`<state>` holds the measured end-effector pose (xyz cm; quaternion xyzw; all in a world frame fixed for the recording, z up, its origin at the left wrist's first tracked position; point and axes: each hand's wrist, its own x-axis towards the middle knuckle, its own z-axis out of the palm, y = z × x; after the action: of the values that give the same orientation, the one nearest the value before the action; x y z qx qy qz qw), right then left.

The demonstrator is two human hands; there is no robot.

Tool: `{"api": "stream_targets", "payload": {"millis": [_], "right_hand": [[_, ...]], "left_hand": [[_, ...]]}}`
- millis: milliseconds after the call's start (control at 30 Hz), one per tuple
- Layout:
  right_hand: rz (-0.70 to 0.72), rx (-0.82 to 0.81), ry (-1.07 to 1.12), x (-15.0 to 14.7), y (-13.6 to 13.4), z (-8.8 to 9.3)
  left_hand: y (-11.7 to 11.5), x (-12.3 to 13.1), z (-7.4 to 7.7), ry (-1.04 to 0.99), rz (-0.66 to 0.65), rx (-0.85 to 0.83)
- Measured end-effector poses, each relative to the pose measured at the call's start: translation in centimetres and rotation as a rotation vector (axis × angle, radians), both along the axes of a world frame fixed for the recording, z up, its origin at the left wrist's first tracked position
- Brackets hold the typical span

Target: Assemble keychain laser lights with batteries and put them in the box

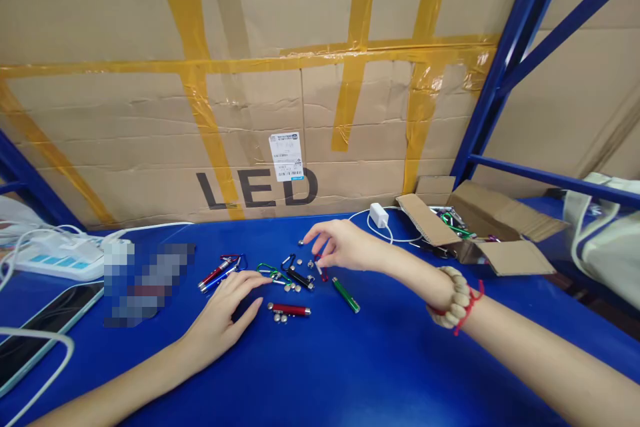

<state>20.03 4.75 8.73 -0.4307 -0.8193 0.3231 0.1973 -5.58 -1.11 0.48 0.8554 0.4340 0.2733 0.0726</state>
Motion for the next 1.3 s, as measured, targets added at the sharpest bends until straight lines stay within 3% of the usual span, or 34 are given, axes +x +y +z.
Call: {"api": "stream_targets", "payload": {"millis": [200,533,767,900,1033,1133,1300], "right_hand": [[0.134,-0.039,0.049,-4.0,-0.6,-2.4],[0.333,0.145,-0.039,-7.3,0.1,-3.8],[0.252,0.352,-0.032,-7.8,-0.7,-4.2],[0.227,0.427,-0.019,-7.1,-2.4,-4.2],[0.192,0.455,-0.051,-5.6,-4.2,-3.8],[0.012,0.484,-0.091,-2.3,-4.0,-2.6],[-0.730,0.541,-0.195,8.5,-0.4,-0.2]], "left_hand": [[0.7,-0.7,-1.0,0.130,0.061,0.032],[2.3,-1.9,-0.6,0.052,0.078,0.032],[1.8,-1.6,-0.4,-0.095,0.132,0.063],[0.7,-0.9,0.2,-0.240,0.004,-0.026],[-0.1,-0.5,-0.3,-0.317,-0.056,-0.144],[-0.1,-0.7,-0.8,-0.311,-0.067,-0.156],[-0.3,-0.6,-0.4,-0.205,-0.103,-0.136]]}}
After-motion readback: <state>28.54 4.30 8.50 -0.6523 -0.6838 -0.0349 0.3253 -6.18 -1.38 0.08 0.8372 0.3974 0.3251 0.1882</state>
